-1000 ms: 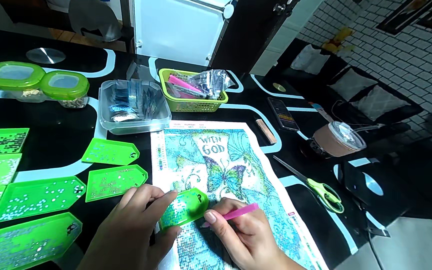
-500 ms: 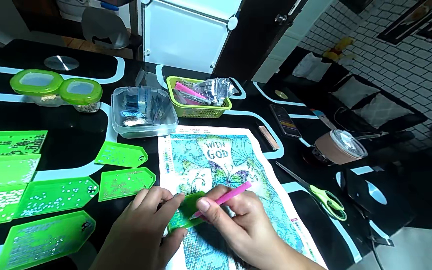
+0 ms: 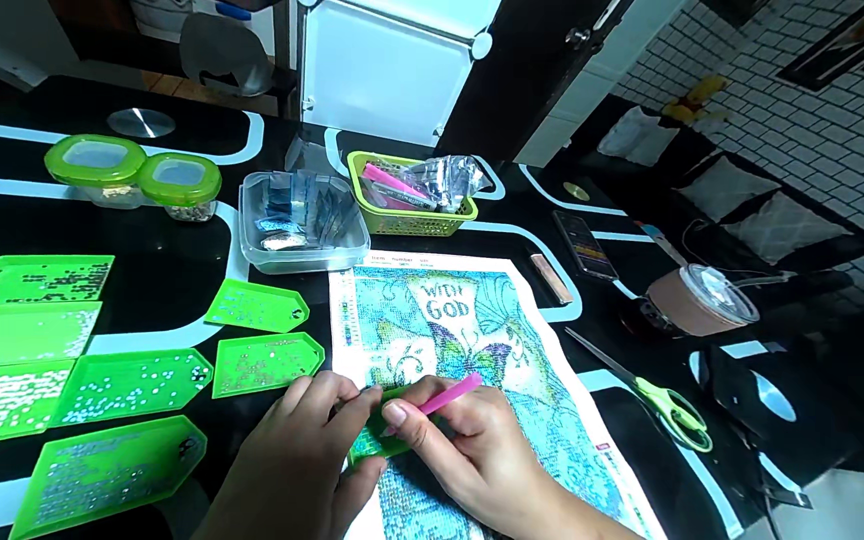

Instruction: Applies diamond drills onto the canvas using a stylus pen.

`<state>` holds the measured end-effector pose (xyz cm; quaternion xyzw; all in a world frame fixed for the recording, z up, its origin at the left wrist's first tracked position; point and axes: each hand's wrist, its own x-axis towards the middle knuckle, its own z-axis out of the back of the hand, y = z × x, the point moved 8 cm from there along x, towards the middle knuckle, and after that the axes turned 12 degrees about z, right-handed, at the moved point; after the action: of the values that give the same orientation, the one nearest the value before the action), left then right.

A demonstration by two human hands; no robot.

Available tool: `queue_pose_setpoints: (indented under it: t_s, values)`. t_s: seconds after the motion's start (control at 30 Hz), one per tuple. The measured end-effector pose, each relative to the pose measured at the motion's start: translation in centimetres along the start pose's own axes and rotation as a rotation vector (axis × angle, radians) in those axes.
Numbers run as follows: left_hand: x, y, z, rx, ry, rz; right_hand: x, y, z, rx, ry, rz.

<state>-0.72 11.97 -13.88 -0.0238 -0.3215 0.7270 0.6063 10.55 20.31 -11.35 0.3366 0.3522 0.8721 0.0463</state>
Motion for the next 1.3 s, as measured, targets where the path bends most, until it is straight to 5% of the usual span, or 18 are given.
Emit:
queue_pose_setpoints:
  t_s: [0.47,1.07,1.3]
  values:
    - [0.2,0.0,0.1,-0.055,0.125,0.046,-4.4,-1.9,2.9,0.312,-0.263,-0.299]
    - [0.2,0.1,0.3,-0.086,0.202,0.079,-4.7,-1.2,2.2,0.111,-0.177,-0.107]
    - [0.2,0.1,0.2,-0.08,0.17,0.069,-4.3,0.7,1.9,-0.171,-0.083,0.044]
